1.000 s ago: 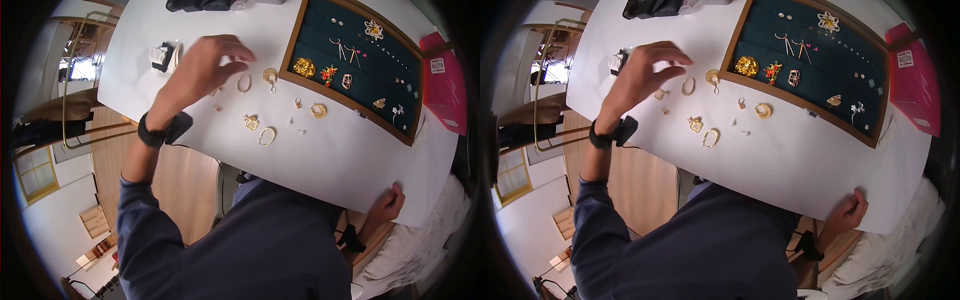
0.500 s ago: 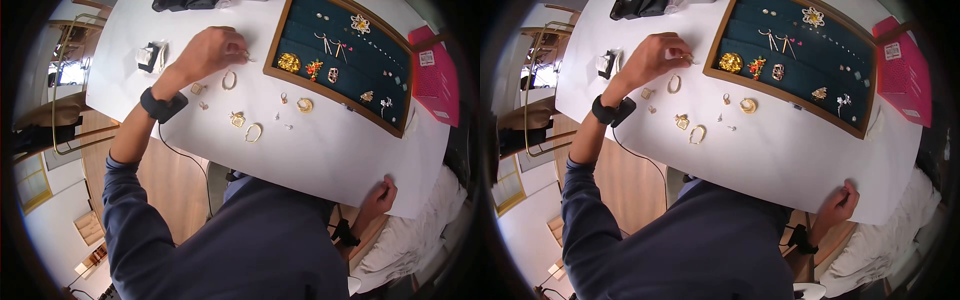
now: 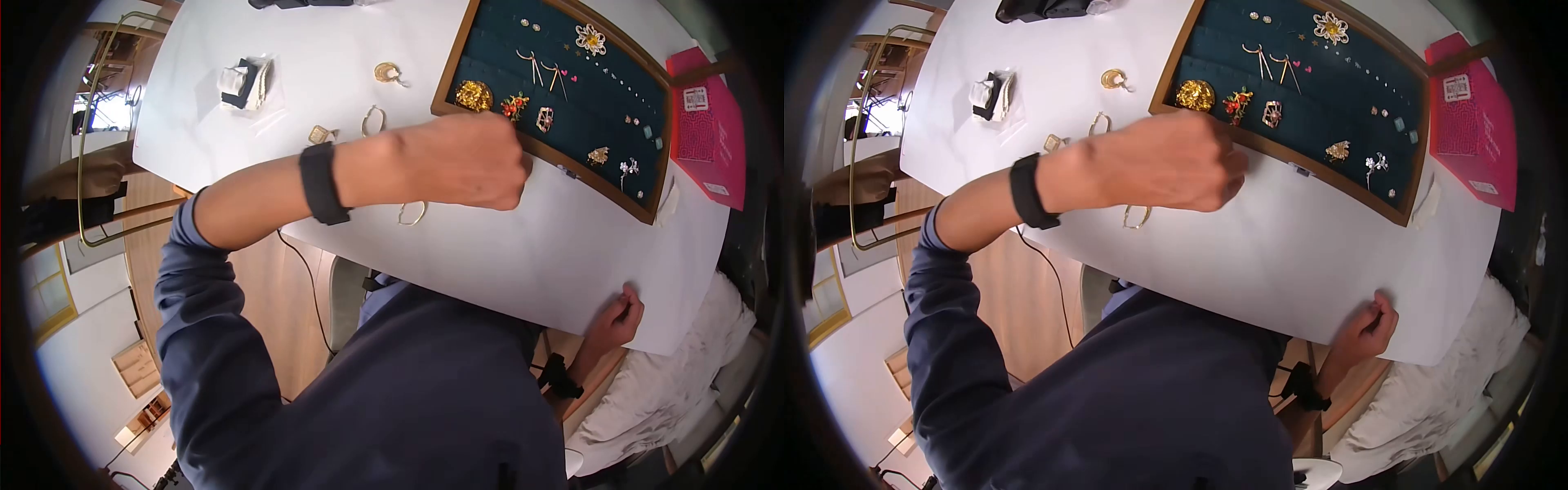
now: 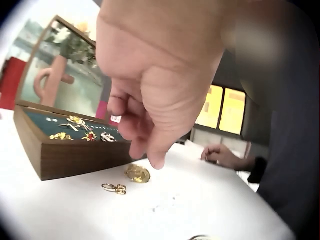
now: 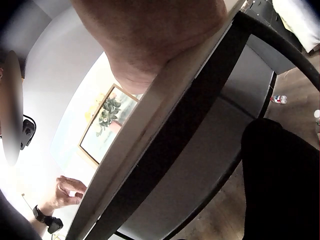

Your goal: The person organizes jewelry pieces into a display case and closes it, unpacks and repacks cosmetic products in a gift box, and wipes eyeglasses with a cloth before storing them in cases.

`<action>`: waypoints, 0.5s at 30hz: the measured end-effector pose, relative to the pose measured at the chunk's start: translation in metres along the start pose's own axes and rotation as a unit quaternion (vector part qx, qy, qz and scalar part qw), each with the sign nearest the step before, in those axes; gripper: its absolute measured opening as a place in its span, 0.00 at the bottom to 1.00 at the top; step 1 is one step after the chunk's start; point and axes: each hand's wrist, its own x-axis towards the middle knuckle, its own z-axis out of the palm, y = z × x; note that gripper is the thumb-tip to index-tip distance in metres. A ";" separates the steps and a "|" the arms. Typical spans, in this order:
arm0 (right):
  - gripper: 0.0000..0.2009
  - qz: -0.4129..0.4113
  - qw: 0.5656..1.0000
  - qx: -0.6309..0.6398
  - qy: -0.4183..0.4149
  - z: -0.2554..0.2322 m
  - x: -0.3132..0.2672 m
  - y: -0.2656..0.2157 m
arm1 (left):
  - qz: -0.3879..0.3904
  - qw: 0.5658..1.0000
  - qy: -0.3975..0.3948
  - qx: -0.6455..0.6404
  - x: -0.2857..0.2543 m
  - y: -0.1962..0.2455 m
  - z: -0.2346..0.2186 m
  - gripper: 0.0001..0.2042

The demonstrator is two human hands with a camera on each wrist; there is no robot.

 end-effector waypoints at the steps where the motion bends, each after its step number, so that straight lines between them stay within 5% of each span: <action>1: 0.13 -0.008 1.000 0.001 0.000 0.000 0.000 0.003 | 0.019 0.997 -0.032 0.061 0.003 0.002 0.004 0.06; 6: 0.13 -0.004 1.000 0.014 -0.002 0.000 -0.001 0.002 | 0.002 0.997 -0.064 -0.050 0.001 -0.008 0.008 0.06; 8: 0.13 -0.011 1.000 0.015 -0.002 0.000 -0.001 0.003 | -0.062 0.944 0.189 -0.265 -0.013 -0.022 0.026 0.07; 11: 0.13 0.000 1.000 0.014 -0.007 -0.002 0.000 -0.005 | -0.200 0.945 0.170 -0.197 -0.046 -0.058 -0.021 0.10; 15: 0.13 0.009 1.000 0.013 -0.012 -0.002 0.000 -0.003 | -0.336 0.937 0.094 -0.001 -0.117 -0.103 -0.005 0.04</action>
